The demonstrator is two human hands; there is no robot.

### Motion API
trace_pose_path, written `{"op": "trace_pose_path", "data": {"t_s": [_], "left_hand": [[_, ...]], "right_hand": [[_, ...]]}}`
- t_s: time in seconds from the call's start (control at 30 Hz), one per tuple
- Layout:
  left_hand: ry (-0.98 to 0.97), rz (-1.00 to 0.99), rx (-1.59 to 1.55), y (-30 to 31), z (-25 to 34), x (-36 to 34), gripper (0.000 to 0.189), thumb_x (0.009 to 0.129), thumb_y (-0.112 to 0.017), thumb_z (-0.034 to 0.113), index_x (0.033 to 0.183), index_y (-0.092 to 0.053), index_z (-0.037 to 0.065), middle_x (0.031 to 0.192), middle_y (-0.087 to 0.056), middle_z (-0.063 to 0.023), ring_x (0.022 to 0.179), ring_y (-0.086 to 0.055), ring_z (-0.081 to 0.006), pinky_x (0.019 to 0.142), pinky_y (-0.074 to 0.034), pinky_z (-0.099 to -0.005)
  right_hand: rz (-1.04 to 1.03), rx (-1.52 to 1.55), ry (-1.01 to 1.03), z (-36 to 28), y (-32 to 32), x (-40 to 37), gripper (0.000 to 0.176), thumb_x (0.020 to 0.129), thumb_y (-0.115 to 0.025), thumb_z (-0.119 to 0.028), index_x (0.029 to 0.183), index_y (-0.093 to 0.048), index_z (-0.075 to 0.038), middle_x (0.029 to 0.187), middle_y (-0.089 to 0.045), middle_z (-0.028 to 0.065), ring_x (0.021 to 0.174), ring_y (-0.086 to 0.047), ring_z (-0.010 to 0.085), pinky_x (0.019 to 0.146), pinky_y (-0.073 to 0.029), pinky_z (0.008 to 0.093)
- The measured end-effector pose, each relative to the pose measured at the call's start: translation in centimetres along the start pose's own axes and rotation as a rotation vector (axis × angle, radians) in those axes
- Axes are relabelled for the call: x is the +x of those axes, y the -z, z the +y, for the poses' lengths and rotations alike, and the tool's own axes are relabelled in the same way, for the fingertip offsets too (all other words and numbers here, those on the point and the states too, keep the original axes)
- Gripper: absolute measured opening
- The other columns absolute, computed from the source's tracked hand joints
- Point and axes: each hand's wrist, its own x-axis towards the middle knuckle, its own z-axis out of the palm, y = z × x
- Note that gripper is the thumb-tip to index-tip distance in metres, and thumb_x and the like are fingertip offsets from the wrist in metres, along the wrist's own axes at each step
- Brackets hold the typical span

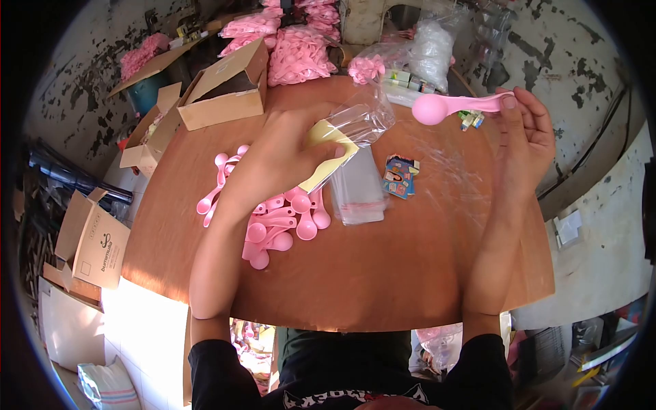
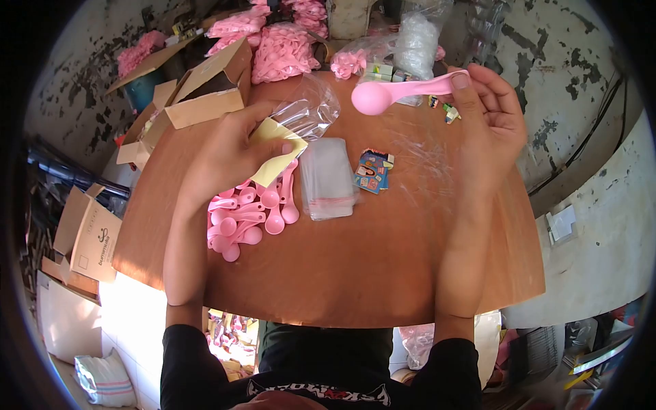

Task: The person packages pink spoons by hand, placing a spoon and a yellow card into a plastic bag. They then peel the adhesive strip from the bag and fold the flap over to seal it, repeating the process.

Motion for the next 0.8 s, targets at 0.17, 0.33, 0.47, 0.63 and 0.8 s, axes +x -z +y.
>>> {"op": "trace_pose_path", "data": {"t_s": [0.17,0.33,0.47,0.63,0.8], "left_hand": [[0.031,-0.059,-0.064,-0.4,0.9,-0.1,0.036,0.086,-0.070,0.000,0.121,-0.061,-0.003,0.101,-0.065,-0.0029,0.090,-0.057,-0.0083,0.079,-0.049,-0.0254],[0.003,-0.079,-0.106,-0.8,0.6,-0.2,0.037,0.085,-0.071,0.001,0.121,-0.061,-0.003,0.113,-0.063,-0.0059,0.099,-0.057,-0.0113,0.085,-0.048,-0.0273],[0.005,-0.088,-0.093,-0.6,1.3,-0.2,0.038,0.084,-0.073,0.002,0.119,-0.061,-0.004,0.115,-0.063,-0.0083,0.102,-0.058,-0.0141,0.089,-0.047,-0.0287],[0.008,-0.100,-0.099,-0.7,1.4,-0.1,0.040,0.083,-0.074,0.002,0.121,-0.061,-0.004,0.116,-0.062,-0.0090,0.103,-0.058,-0.0149,0.091,-0.046,-0.0288],[-0.087,-0.082,-0.135,-1.2,0.6,-0.2,0.049,0.082,-0.074,0.001,0.128,-0.057,-0.003,0.118,-0.062,-0.0075,0.105,-0.058,-0.0134,0.092,-0.047,-0.0285]], "right_hand": [[-0.075,-0.052,-0.052,-0.4,-0.8,-1.0,0.024,0.090,-0.068,-0.002,0.112,-0.061,0.004,0.105,-0.070,0.0171,0.091,-0.068,0.0169,0.083,-0.055,0.0278],[-0.049,-0.074,0.086,-0.3,-1.9,-1.6,0.021,0.086,-0.072,0.001,0.105,-0.064,0.004,0.095,-0.071,0.0123,0.085,-0.068,0.0114,0.075,-0.054,0.0212],[-0.034,-0.064,0.134,-0.2,-1.8,-1.6,0.021,0.086,-0.071,0.001,0.105,-0.064,0.005,0.096,-0.071,0.0129,0.086,-0.068,0.0117,0.076,-0.054,0.0215],[-0.062,-0.092,0.067,-0.8,-2.1,-1.8,0.019,0.087,-0.071,0.001,0.104,-0.064,0.004,0.095,-0.071,0.0119,0.085,-0.067,0.0110,0.074,-0.053,0.0212],[-0.132,-0.105,0.038,-0.2,-2.3,-2.3,0.019,0.087,-0.071,0.000,0.104,-0.064,0.004,0.094,-0.070,0.0107,0.084,-0.066,0.0100,0.071,-0.052,0.0201]]}}
